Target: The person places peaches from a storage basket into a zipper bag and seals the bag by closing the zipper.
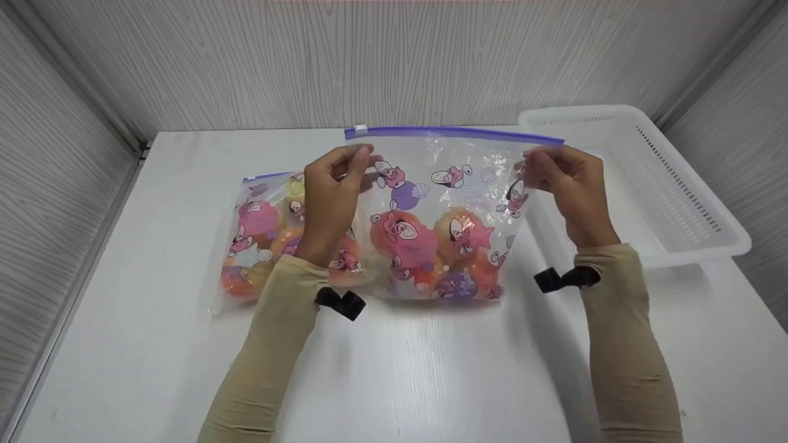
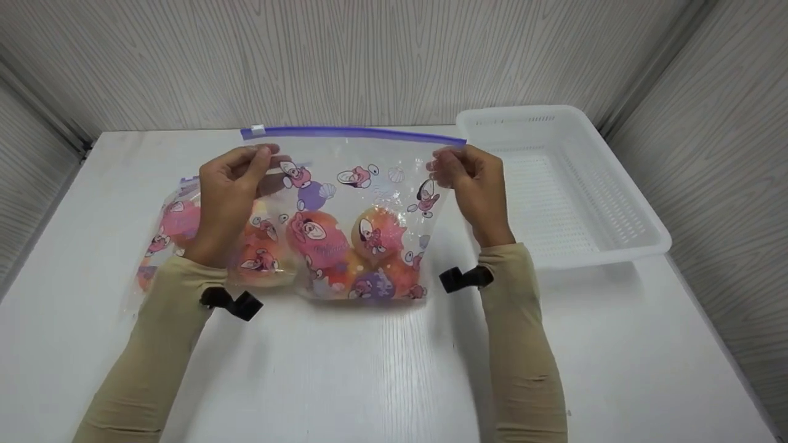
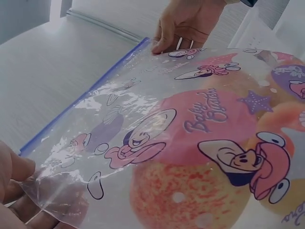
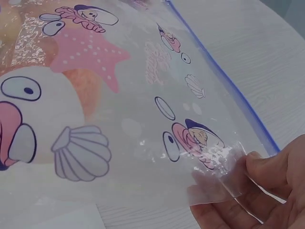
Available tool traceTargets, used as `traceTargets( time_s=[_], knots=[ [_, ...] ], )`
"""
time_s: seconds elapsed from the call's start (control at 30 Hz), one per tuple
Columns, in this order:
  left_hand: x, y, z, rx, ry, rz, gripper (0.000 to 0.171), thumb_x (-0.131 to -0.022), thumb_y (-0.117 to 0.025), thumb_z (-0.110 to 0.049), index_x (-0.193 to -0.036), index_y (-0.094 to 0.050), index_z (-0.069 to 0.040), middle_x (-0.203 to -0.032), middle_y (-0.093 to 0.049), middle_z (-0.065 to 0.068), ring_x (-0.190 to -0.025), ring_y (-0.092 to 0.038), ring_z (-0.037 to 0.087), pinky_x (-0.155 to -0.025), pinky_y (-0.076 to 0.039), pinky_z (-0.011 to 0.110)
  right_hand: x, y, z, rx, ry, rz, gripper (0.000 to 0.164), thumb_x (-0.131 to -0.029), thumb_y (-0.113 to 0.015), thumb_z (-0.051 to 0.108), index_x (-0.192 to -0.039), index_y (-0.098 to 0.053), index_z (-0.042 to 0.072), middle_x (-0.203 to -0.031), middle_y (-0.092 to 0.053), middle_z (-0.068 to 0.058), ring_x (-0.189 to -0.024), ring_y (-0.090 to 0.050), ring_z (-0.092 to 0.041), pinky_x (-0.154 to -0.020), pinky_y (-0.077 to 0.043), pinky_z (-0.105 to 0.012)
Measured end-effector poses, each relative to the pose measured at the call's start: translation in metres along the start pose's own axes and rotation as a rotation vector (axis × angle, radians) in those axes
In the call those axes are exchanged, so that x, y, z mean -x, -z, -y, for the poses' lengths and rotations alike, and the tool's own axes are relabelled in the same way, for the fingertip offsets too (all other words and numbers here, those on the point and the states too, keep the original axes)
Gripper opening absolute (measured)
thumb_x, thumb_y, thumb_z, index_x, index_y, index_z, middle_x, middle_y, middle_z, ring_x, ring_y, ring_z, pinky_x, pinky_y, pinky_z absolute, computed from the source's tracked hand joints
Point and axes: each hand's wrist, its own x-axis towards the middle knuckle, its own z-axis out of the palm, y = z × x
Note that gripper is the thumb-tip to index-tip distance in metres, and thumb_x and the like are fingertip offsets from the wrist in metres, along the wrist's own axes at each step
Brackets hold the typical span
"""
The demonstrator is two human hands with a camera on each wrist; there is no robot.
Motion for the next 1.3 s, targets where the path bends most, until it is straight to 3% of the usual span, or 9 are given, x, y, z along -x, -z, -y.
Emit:
traceTargets(
  time_s=[0.2,0.37,0.63,1.0,1.13,1.23,1.3],
  knots=[
    [-0.01,-0.003,0.008,-0.114,0.09,0.059,0.033,-0.105,-0.055,-0.013,-0.136,-0.058,-0.004,-0.122,-0.07,0.008,-0.109,-0.068,0.019,-0.099,-0.053,0.03,-0.018,-0.003,-0.011,0.123,-0.096,-0.006,0.023,-0.103,-0.06,0.018,-0.11,-0.072,0.0,-0.096,-0.075,-0.011,-0.083,-0.072,-0.02,-0.078,-0.059,-0.026],
    [-0.016,-0.006,0.017,-0.214,0.19,0.101,0.043,-0.105,-0.055,-0.018,-0.146,-0.048,-0.01,-0.13,-0.065,0.008,-0.118,-0.063,0.023,-0.102,-0.052,0.034,-0.026,-0.006,-0.021,0.242,-0.177,-0.005,0.027,-0.108,-0.051,0.019,-0.117,-0.07,0.003,-0.102,-0.075,-0.008,-0.09,-0.072,-0.019,-0.081,-0.058,-0.025],
    [-0.024,-0.006,0.026,-0.258,0.341,0.133,0.063,-0.104,-0.058,-0.025,-0.158,-0.027,-0.017,-0.144,-0.054,0.006,-0.127,-0.055,0.024,-0.106,-0.048,0.042,-0.04,-0.011,-0.038,0.258,-0.304,-0.009,0.031,-0.108,-0.051,0.022,-0.123,-0.066,0.0,-0.099,-0.069,-0.005,-0.088,-0.069,-0.016,-0.08,-0.059,-0.025],
    [-0.027,-0.009,0.035,-0.316,0.435,0.183,0.088,-0.101,-0.062,-0.03,-0.162,0.001,-0.023,-0.158,-0.037,0.005,-0.139,-0.044,0.026,-0.109,-0.047,0.045,-0.043,-0.013,-0.062,0.231,-0.351,0.04,0.032,-0.108,-0.051,0.024,-0.127,-0.062,0.002,-0.111,-0.069,-0.012,-0.095,-0.069,-0.019,-0.081,-0.06,-0.025],
    [-0.024,-0.009,0.035,-0.457,0.389,0.213,0.092,-0.1,-0.063,-0.032,-0.162,0.004,-0.02,-0.165,-0.025,0.009,-0.149,-0.031,0.032,-0.119,-0.033,0.051,-0.042,-0.016,-0.06,0.282,-0.336,0.02,0.039,-0.108,-0.05,0.029,-0.135,-0.058,0.001,-0.121,-0.066,-0.017,-0.105,-0.067,-0.024,-0.088,-0.058,-0.029],
    [-0.015,-0.011,0.033,-0.628,0.283,0.237,0.097,-0.098,-0.065,-0.032,-0.162,0.006,-0.014,-0.169,-0.009,0.013,-0.154,-0.014,0.034,-0.124,-0.018,0.05,-0.035,-0.02,-0.053,0.408,-0.287,0.024,0.053,-0.107,-0.051,0.032,-0.148,-0.044,0.0,-0.142,-0.053,-0.023,-0.128,-0.056,-0.032,-0.105,-0.05,-0.039],
    [-0.006,-0.015,0.031,-0.759,0.199,0.255,0.097,-0.099,-0.065,-0.032,-0.162,0.006,-0.01,-0.169,0.0,0.014,-0.155,-0.004,0.033,-0.125,-0.01,0.047,-0.027,-0.024,-0.047,0.52,-0.2,0.038,0.059,-0.106,-0.053,0.028,-0.153,-0.034,-0.003,-0.153,-0.041,-0.025,-0.14,-0.043,-0.037,-0.115,-0.039,-0.044]
  ],
)
